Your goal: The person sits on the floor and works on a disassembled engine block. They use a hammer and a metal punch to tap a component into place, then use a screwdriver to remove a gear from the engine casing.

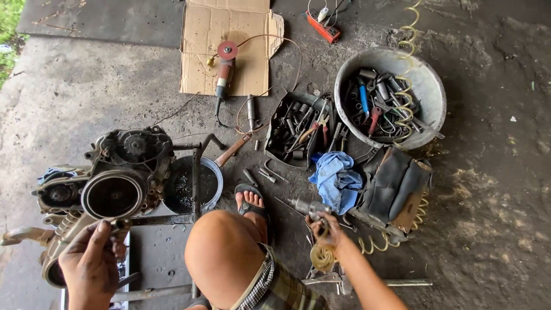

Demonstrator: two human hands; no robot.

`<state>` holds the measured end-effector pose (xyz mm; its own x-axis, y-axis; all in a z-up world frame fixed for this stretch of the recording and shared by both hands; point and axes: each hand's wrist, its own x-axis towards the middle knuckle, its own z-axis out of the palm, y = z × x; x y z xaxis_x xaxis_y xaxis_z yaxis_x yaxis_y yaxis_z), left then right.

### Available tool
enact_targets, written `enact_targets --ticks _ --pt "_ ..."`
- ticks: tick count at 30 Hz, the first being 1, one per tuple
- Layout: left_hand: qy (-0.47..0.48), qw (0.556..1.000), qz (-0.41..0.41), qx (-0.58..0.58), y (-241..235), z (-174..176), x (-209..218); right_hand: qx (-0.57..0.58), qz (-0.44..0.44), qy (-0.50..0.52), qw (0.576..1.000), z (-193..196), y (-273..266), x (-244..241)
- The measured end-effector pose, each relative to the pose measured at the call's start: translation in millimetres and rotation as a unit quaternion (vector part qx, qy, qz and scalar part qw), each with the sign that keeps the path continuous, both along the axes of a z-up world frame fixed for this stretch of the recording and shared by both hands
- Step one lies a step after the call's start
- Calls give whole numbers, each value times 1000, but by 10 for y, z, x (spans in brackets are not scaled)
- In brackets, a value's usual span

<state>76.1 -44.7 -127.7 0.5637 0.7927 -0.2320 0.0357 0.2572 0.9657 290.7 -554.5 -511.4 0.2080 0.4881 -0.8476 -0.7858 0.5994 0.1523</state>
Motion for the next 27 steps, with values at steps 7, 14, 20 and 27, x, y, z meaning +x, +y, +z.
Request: enact_targets --ticks 7,14,20,27 --pt "117 981 -121 94 -411 681 1067 -307 621 -244 679 1266 211 385" --pt "181 895 -358 197 -1322 1022 2237 -550 671 -459 193 1291 472 94" --pt "87 820 -505 255 -2023 727 2811 -618 574 -439 311 1529 538 372" --pt "134 709 -556 413 -2483 44 3060 -625 569 -455 278 1343 455 507"
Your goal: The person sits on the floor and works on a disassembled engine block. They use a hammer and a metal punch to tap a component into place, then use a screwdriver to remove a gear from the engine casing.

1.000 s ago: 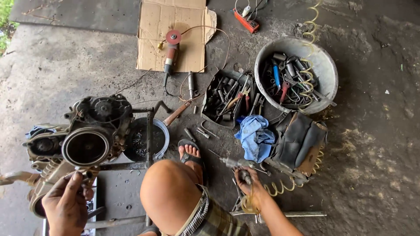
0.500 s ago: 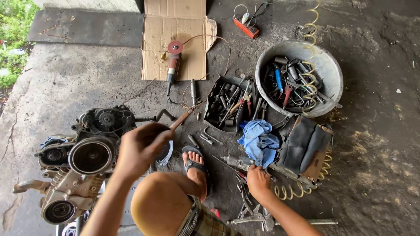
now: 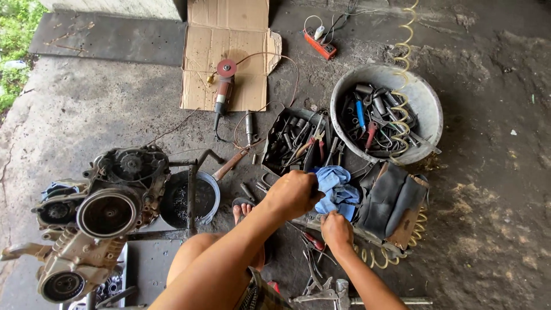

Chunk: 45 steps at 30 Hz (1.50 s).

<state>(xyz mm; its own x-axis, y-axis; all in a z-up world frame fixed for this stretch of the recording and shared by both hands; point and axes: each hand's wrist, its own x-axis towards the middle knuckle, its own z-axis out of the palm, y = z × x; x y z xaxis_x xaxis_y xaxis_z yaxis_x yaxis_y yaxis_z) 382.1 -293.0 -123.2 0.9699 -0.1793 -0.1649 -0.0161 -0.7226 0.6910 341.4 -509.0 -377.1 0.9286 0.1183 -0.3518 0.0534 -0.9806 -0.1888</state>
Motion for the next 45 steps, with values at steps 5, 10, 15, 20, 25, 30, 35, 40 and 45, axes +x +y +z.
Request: enact_targets --ticks 5,10,15,20,25,30,35,40,45 --pt "-46 996 -46 64 -45 -389 34 -8 41 16 999 -45 -23 123" --pt "0 988 -74 139 -57 -563 32 -88 216 248 940 -228 165 294" --pt "-7 989 -66 133 132 -610 -34 -106 251 252 929 -644 206 490" --pt "57 977 -76 189 292 -926 66 -74 273 161 946 -538 168 463" --pt "51 980 -74 178 309 -974 135 -21 356 -72 932 -219 118 455" --pt "83 975 -90 185 210 -952 183 344 -12 144 928 33 614 453" --pt "63 974 -79 202 203 -691 180 635 -222 364 644 -844 795 175" --pt "45 976 -49 208 267 -523 188 367 -63 178 911 -1983 799 -492" --pt "-6 979 0 206 425 -222 207 173 108 76 976 -1683 815 -858"
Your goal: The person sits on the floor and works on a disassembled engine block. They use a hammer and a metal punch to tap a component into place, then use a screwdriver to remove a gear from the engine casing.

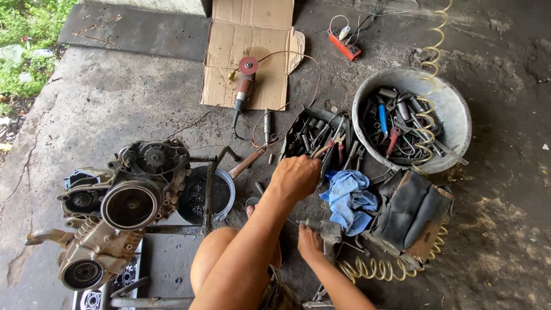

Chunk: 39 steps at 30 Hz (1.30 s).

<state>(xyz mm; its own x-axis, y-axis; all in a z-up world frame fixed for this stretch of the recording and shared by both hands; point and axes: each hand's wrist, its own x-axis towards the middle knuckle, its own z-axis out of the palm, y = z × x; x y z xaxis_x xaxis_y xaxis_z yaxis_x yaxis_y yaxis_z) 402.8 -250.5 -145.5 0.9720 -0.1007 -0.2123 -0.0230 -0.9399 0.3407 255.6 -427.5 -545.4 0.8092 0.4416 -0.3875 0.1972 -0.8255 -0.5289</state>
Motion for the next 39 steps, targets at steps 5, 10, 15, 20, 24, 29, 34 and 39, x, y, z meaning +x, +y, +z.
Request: enact_targets --ticks 5,10,15,20,24,29,34,39 --pt "-83 994 58 -43 204 376 38 -1 -17 10 1000 1054 336 111" --pt "-170 974 127 -82 363 669 6 161 -73 -12 984 516 386 380" --pt "-181 971 126 -92 286 703 27 156 -108 -31 981 176 600 821" --pt "-187 971 127 -79 316 662 104 163 -96 -78 979 331 698 1241" --pt "-172 968 155 -92 428 667 122 201 -109 -128 965 757 701 1553" --pt "-168 958 202 -113 486 847 151 188 -158 -176 953 356 626 2157" --pt "-214 930 210 -212 318 1103 136 251 -218 -40 942 -449 555 2618" --pt "-209 916 241 -245 337 1247 164 223 -177 -6 959 -387 713 2741"
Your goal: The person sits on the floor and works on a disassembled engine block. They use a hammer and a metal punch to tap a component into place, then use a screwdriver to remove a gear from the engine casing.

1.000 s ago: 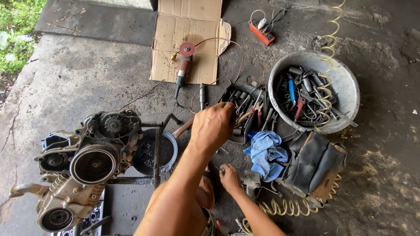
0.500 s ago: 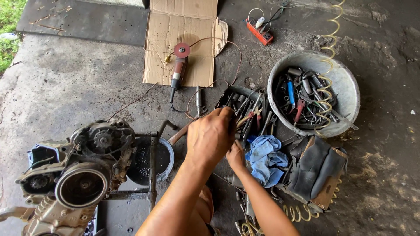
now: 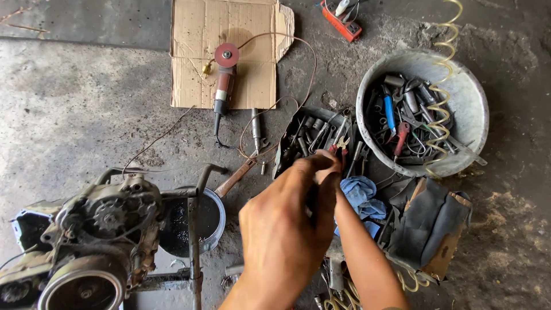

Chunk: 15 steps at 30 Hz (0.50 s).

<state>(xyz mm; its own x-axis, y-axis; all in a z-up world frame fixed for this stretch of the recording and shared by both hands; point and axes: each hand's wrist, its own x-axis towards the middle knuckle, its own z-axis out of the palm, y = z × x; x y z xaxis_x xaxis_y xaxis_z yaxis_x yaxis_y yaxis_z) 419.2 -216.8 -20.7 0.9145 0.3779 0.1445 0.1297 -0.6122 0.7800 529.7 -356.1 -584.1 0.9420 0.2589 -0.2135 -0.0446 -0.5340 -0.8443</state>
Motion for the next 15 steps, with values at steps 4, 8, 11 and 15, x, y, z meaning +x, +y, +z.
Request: enact_targets --ticks 4,8,11,15 --pt "8 997 72 -28 87 40 5 -12 122 -86 989 206 229 -66" --pt "91 987 91 -96 161 10 -29 -71 258 -161 950 796 512 -101" --pt "116 986 78 -95 228 -69 -90 -202 305 -167 916 770 435 -123" --pt "127 977 115 -127 321 -51 -93 -361 311 -178 861 732 90 -161"
